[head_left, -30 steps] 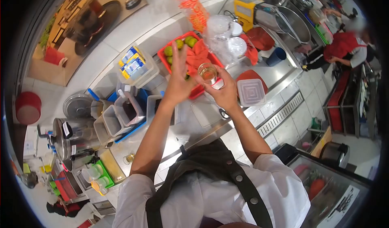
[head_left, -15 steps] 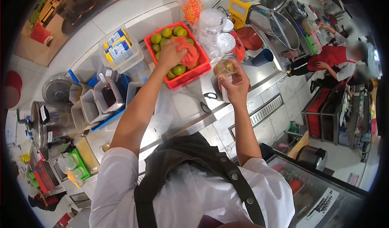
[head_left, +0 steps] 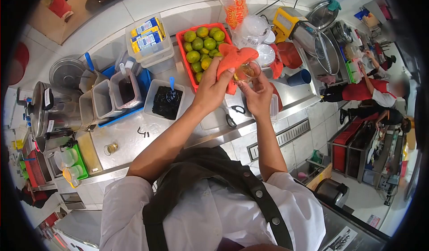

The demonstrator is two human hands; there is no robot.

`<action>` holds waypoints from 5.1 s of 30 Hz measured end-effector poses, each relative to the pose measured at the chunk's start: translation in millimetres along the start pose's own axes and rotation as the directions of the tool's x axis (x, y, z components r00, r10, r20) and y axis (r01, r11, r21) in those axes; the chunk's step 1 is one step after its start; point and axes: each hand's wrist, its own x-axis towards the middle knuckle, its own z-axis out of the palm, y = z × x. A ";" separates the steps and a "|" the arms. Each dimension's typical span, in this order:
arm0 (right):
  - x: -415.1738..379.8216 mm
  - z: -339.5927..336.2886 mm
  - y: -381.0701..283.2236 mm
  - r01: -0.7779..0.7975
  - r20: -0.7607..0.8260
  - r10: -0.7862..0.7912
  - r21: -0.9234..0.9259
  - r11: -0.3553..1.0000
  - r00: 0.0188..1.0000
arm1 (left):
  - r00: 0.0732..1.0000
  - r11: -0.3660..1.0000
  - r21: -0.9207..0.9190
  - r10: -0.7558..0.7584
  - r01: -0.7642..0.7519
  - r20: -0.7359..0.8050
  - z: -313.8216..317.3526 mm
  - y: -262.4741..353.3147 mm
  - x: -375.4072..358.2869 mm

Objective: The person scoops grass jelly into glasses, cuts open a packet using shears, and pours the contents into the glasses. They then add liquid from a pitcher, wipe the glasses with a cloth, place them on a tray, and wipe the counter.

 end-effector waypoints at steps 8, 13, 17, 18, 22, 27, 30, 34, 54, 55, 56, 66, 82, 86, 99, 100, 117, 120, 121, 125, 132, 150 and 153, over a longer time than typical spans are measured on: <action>0.9 7.6 -1.8 -0.032 -0.012 0.033 0.053 0.998 0.999 | 0.999 0.975 -0.218 -0.047 0.043 -0.011 -1.1 -2.0 -15.6; 5.5 1.4 7.7 0.014 0.034 -0.012 -0.039 0.999 0.999 | 0.992 0.917 -0.395 -0.093 0.051 -0.088 1.3 -10.8 -24.9; 7.1 -2.0 4.8 0.125 0.095 -0.107 -0.204 0.971 0.990 | 0.967 0.785 -0.608 -0.229 0.114 -0.113 3.0 -21.7 -15.0; 6.8 -2.5 1.9 0.110 0.101 -0.088 -0.244 0.964 0.991 | 0.966 0.776 -0.614 -0.245 0.144 -0.084 1.8 -25.1 -9.7; 11.2 7.0 -0.2 0.086 0.116 -0.065 -0.180 0.980 0.991 | 0.918 0.759 -0.603 -0.382 0.247 -0.104 -10.2 -72.7 20.9; 68.5 68.6 -23.3 0.080 0.129 -0.105 0.182 0.980 0.986 | 0.876 0.856 -0.438 -0.411 0.275 -0.253 -7.5 -107.4 27.9; 139.8 106.5 -27.6 0.150 0.193 -0.176 0.143 0.978 0.965 | 0.907 0.890 -0.373 -0.361 0.264 -0.219 -12.0 -100.2 5.2; 245.5 178.8 -28.6 0.212 0.192 -0.256 0.222 0.952 0.947 | 0.897 0.703 -0.653 -0.434 0.282 -0.080 -30.6 -72.1 -53.1; 513.3 380.1 42.5 0.180 0.198 -0.045 -0.743 0.644 0.979 | 0.537 0.618 -0.781 -0.632 -0.086 -0.559 -212.6 21.5 -292.8; 517.0 379.8 44.6 0.210 0.237 -0.037 -0.767 0.607 0.971 | 0.520 0.627 -0.773 -0.630 -0.096 -0.577 -215.1 20.4 -297.0; 520.1 381.0 46.8 0.237 0.271 -0.026 -0.787 0.569 0.962 | 0.520 0.636 -0.767 -0.627 -0.089 -0.580 -218.6 19.3 -300.9; 479.6 372.2 36.1 0.175 0.192 -0.018 -0.848 0.501 0.981 | 0.724 0.649 -0.733 -0.604 0.206 -0.332 -234.1 -21.7 -236.6; 356.5 -5.8 -44.8 0.483 -0.407 -0.414 0.080 0.872 0.814 | 0.728 0.524 -0.719 -0.685 0.456 -0.038 -184.0 -40.7 -148.2; 309.3 -8.3 -66.4 0.386 -0.286 -0.397 -0.097 0.917 0.872 | 0.750 0.498 -0.746 -0.662 0.442 0.003 -180.4 -42.0 -150.9; -134.4 413.9 21.3 -0.333 0.954 0.218 -0.277 0.901 -0.206 | 0.629 0.294 -0.913 -0.662 -0.283 -0.408 -248.1 -48.3 -389.0; -169.3 442.3 58.8 -0.039 0.977 0.210 -0.211 0.977 -0.020 | 0.626 0.240 -0.898 -0.651 -0.368 -0.430 -252.7 -67.5 -428.3; -266.9 494.6 99.5 0.172 0.796 -0.019 -0.107 0.979 0.605 | 0.581 0.961 -0.272 -0.252 0.055 -0.774 -447.2 -72.8 -395.2; -243.4 469.2 47.8 0.034 0.788 0.034 -0.069 0.997 0.615 | 0.743 0.954 -0.257 -0.282 0.152 -0.607 -452.9 -43.3 -363.0; -235.8 459.7 40.2 -0.018 0.790 0.063 -0.065 0.998 0.609 | 0.786 0.949 -0.262 -0.297 0.178 -0.543 -451.9 -38.0 -353.6; -208.5 419.2 26.2 0.014 0.758 0.035 -0.059 0.998 0.652 | 0.891 0.981 -0.131 -0.185 0.143 -0.415 -430.0 -25.5 -318.5; -152.3 337.4 -23.6 0.097 0.638 0.025 -0.156 0.983 0.769 | 0.923 0.947 -0.266 -0.255 0.178 -0.288 -357.5 -26.6 -255.9; -47.4 224.7 -43.0 0.194 0.606 -0.039 -0.193 0.962 0.795 | 0.870 0.688 -0.606 -0.492 0.399 0.013 -241.7 -3.6 -137.3; -32.5 224.8 -43.7 0.312 0.634 -0.124 -0.193 0.930 0.763 | 0.878 0.685 -0.635 -0.478 0.357 -0.021 -238.2 -11.7 -132.2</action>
